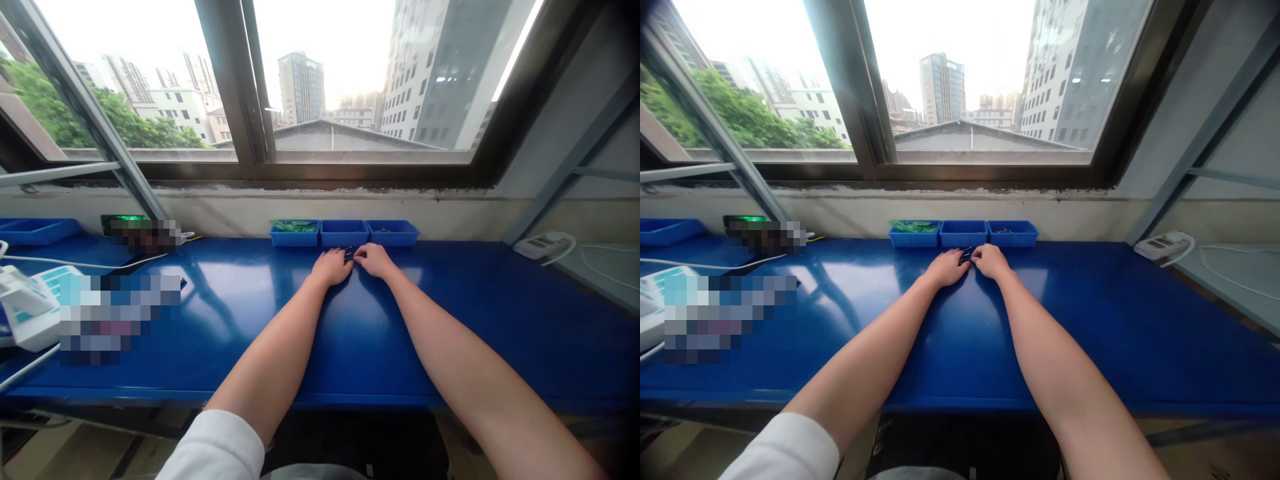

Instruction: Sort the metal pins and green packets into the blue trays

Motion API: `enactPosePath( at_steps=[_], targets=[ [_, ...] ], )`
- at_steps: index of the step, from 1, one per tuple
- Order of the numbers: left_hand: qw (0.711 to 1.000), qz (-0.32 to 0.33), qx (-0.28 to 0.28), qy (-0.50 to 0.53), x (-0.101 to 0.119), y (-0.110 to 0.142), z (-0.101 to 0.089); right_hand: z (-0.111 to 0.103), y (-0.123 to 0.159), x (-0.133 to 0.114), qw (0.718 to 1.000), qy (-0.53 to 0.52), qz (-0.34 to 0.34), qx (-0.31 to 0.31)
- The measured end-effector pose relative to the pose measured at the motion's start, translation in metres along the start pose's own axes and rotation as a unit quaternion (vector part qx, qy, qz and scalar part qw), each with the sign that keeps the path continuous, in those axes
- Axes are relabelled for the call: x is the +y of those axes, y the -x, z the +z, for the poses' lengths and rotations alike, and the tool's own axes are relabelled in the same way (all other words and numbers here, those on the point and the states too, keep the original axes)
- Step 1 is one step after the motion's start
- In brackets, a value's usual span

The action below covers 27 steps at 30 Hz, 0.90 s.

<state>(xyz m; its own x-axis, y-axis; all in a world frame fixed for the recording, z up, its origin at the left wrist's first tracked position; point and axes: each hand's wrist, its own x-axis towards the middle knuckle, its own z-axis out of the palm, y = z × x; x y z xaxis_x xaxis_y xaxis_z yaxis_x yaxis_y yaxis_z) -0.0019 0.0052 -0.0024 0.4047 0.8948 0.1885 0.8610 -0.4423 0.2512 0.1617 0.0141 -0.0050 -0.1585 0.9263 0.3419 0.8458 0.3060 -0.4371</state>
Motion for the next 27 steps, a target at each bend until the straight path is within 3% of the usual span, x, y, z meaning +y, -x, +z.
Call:
enactPosePath(
  at_steps=[5,12,19,27],
  targets=[
    [0.999,0.018,0.049,0.005,0.002,0.002,-0.002,0.0,0.002,-0.003,0.999,-0.025,-0.012,0.025],
    [0.986,0.068,0.153,-0.009,0.005,0.005,-0.009,-0.001,0.002,-0.013,0.979,-0.192,-0.026,0.054],
    [0.984,0.053,0.171,-0.024,0.005,0.004,-0.008,0.0,0.001,-0.012,0.961,-0.265,-0.011,0.082],
    [0.986,0.021,0.167,-0.018,0.006,0.005,-0.01,-0.003,0.002,-0.013,0.943,-0.326,-0.012,0.065]
  ],
)
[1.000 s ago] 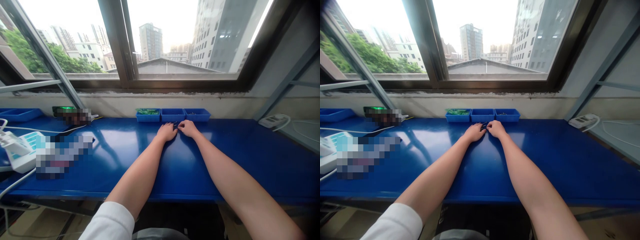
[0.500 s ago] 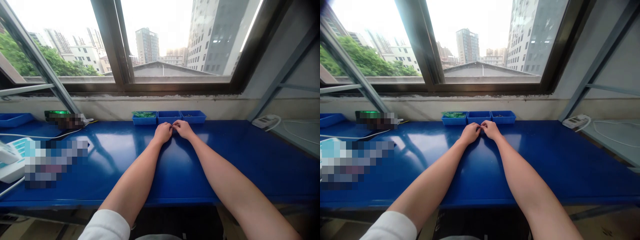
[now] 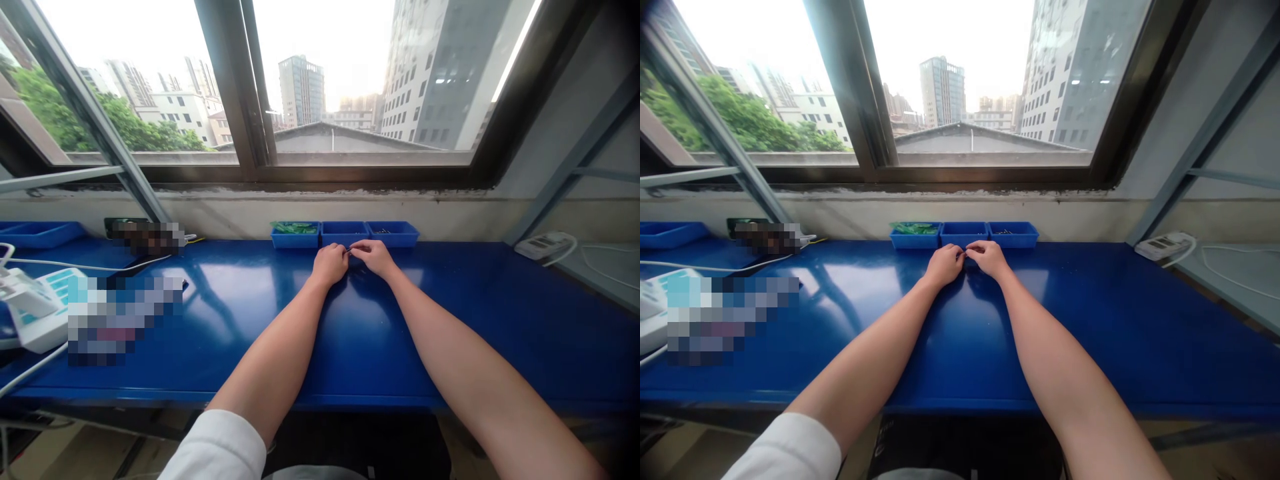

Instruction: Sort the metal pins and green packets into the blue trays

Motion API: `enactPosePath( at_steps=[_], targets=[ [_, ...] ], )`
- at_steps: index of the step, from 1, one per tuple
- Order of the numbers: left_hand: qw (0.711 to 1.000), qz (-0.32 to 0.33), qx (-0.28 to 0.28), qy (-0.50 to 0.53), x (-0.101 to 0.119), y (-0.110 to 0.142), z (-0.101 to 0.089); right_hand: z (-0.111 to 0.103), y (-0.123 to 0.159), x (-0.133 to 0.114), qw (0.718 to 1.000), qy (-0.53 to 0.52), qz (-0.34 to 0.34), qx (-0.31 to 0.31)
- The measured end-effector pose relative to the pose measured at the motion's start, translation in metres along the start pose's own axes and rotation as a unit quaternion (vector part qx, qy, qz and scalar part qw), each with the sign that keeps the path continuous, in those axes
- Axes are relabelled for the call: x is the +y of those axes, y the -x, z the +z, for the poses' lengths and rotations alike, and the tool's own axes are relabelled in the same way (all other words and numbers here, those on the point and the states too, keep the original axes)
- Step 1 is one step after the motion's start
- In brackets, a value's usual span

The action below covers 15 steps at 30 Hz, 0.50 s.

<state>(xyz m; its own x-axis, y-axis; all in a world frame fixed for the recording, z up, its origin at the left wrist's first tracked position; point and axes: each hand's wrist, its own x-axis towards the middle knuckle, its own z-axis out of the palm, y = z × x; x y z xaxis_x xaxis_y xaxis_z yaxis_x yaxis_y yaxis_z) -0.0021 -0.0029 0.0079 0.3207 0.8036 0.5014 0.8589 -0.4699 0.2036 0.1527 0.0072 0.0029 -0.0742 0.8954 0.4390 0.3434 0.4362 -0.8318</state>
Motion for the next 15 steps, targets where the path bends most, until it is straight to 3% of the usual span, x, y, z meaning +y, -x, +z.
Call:
enactPosePath(
  at_steps=[8,12,15],
  targets=[
    [0.999,-0.032,-0.024,0.028,0.001,-0.0002,-0.0019,-0.0028,-0.0005,-0.0032,1.0,0.012,0.016,0.006],
    [0.996,-0.083,-0.009,0.038,-0.0025,-0.0015,-0.0011,-0.0049,-0.0009,-0.0079,0.986,0.139,0.006,0.09],
    [0.992,-0.116,-0.019,0.036,-0.0069,-0.0029,0.0017,-0.0057,-0.0015,-0.0091,0.967,0.232,0.009,0.106]
  ],
)
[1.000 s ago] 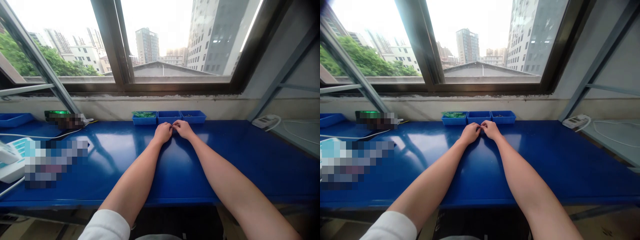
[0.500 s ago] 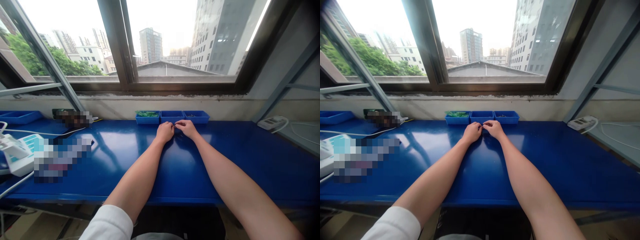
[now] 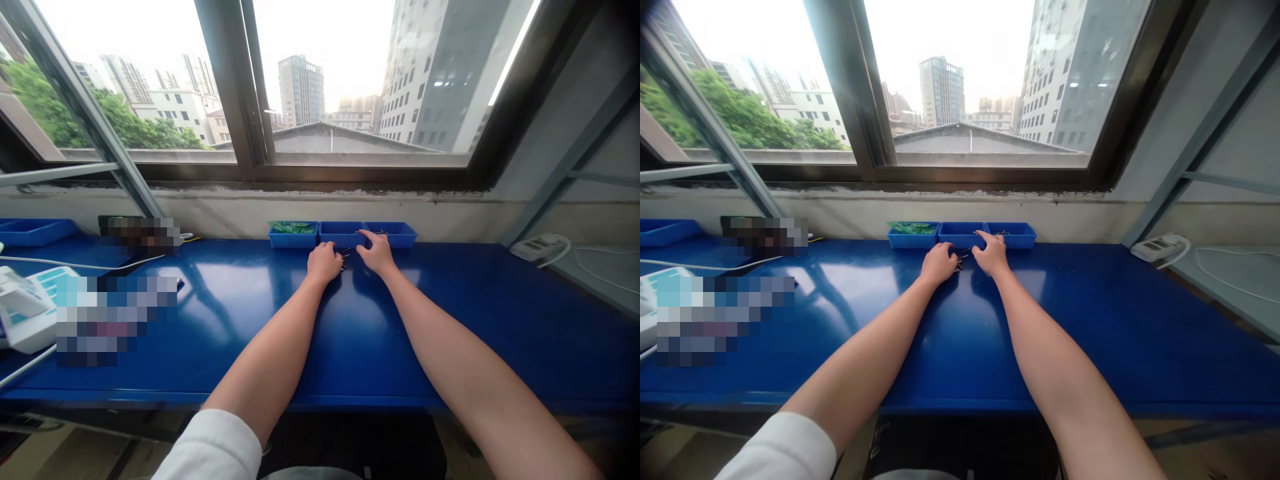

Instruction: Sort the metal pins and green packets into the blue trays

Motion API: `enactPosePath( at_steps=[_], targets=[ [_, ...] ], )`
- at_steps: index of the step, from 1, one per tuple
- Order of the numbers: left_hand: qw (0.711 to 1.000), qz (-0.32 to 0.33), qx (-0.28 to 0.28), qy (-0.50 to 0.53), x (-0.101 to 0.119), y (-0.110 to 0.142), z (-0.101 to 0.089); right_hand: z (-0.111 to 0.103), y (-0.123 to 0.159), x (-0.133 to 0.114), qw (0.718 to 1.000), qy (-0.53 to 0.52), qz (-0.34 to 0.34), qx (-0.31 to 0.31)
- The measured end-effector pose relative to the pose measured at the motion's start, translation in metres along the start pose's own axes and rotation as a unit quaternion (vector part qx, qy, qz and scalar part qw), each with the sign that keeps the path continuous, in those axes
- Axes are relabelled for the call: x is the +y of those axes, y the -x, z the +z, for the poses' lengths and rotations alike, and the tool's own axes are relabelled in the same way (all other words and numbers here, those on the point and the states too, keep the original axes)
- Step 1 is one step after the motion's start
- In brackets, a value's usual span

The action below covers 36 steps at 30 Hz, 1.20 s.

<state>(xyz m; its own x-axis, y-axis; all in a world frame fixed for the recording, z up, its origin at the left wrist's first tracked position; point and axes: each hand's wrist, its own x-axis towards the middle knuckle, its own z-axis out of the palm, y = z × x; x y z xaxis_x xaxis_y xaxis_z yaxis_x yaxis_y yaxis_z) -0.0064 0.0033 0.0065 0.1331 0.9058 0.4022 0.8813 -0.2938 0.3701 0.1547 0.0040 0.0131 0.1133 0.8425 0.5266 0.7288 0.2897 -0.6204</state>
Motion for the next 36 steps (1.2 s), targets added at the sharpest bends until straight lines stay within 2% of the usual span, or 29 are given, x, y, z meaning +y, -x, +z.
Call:
enactPosePath(
  at_steps=[5,10,13,16,18,20,24,30,36],
  targets=[
    [0.999,-0.005,-0.036,0.006,-0.003,-0.002,0.004,0.005,-0.002,0.006,0.997,0.075,-0.004,-0.026],
    [0.994,0.064,-0.089,0.003,0.0,0.001,0.004,0.01,-0.002,0.013,0.994,0.098,-0.011,-0.053],
    [0.988,0.106,-0.11,-0.019,0.002,0.002,0.004,0.01,-0.003,0.013,0.994,0.096,-0.032,-0.033],
    [0.985,0.12,-0.119,-0.037,0.001,0.002,0.005,0.01,-0.003,0.011,0.994,0.078,-0.072,-0.003],
    [0.984,0.122,-0.125,-0.043,0.0,0.001,0.006,0.011,-0.003,0.011,0.993,0.065,-0.094,-0.03],
    [0.983,0.13,-0.124,-0.04,-0.001,0.0,0.008,0.013,-0.002,0.012,0.989,0.06,-0.104,-0.088],
    [0.983,0.146,-0.107,-0.017,-0.002,0.0,0.008,0.016,-0.001,0.013,0.978,0.086,-0.088,-0.171],
    [0.983,0.144,-0.108,0.028,-0.002,0.0,0.003,0.018,-0.001,0.006,0.958,0.176,-0.05,-0.222],
    [0.987,0.115,-0.106,0.041,-0.003,-0.002,0.002,0.02,-0.003,0.003,0.947,0.201,-0.041,-0.246]
  ],
)
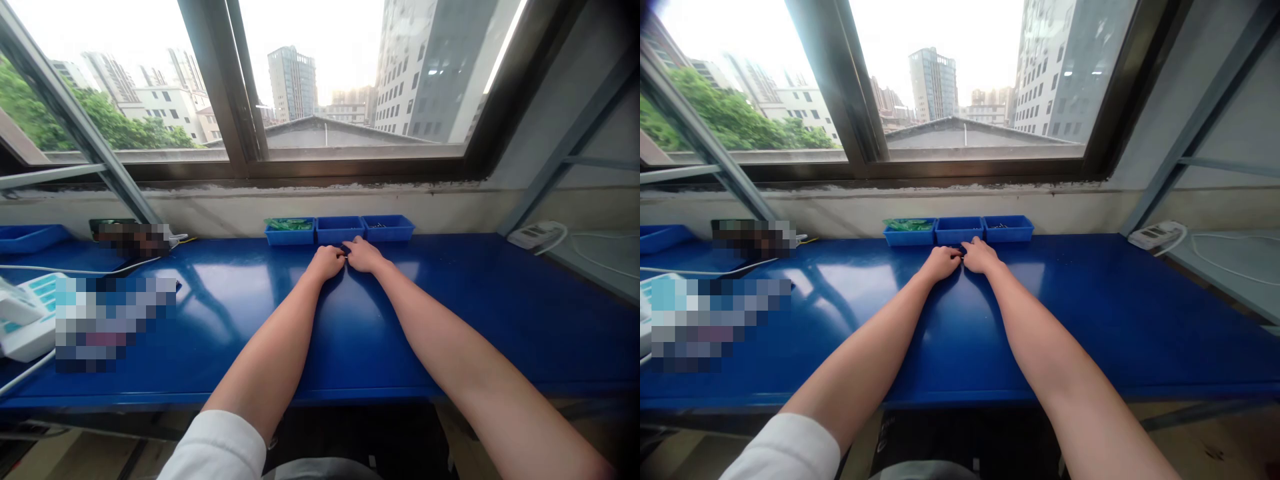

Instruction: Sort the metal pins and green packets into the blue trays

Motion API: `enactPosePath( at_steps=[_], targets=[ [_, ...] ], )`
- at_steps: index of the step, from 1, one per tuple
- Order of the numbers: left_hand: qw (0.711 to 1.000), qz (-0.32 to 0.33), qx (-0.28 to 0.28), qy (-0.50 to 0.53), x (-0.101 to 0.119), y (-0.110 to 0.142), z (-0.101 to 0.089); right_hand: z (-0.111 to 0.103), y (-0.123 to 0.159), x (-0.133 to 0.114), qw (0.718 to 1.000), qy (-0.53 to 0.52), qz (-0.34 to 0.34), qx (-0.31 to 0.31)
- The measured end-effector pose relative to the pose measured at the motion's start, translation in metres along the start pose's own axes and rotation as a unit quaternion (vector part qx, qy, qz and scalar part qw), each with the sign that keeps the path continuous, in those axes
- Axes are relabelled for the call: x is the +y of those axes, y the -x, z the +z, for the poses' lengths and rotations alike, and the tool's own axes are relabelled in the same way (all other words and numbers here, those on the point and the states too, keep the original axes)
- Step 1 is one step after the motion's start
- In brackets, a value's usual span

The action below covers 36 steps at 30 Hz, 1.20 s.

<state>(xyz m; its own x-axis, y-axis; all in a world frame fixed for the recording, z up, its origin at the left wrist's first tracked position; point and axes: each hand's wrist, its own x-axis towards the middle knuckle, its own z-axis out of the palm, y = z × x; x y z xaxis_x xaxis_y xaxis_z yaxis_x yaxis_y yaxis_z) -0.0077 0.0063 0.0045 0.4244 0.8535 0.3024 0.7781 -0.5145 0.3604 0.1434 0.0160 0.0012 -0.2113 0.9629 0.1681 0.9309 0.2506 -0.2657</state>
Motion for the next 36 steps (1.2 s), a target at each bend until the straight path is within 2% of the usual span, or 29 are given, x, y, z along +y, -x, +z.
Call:
enactPosePath(
  at_steps=[6,14,18,21,29,36],
  targets=[
    [1.0,0.008,0.013,0.004,0.001,0.001,-0.001,-0.001,0.0,-0.003,1.0,0.018,0.012,-0.019],
    [1.0,-0.01,0.009,0.009,0.002,0.002,0.0,-0.004,0.008,-0.005,0.999,-0.006,0.01,0.045],
    [1.0,0.014,0.019,0.006,0.0,0.001,0.004,-0.005,0.009,-0.005,0.998,-0.006,-0.007,0.065],
    [0.999,0.03,0.019,0.004,-0.002,0.0,0.007,-0.005,0.009,-0.004,0.998,-0.012,-0.007,0.061],
    [1.0,0.007,-0.007,-0.018,-0.003,-0.002,0.008,-0.006,0.006,0.009,0.996,-0.078,-0.021,0.021],
    [1.0,0.02,0.006,-0.007,-0.004,-0.001,0.009,-0.007,0.006,0.007,0.998,-0.054,-0.026,0.031]
  ],
)
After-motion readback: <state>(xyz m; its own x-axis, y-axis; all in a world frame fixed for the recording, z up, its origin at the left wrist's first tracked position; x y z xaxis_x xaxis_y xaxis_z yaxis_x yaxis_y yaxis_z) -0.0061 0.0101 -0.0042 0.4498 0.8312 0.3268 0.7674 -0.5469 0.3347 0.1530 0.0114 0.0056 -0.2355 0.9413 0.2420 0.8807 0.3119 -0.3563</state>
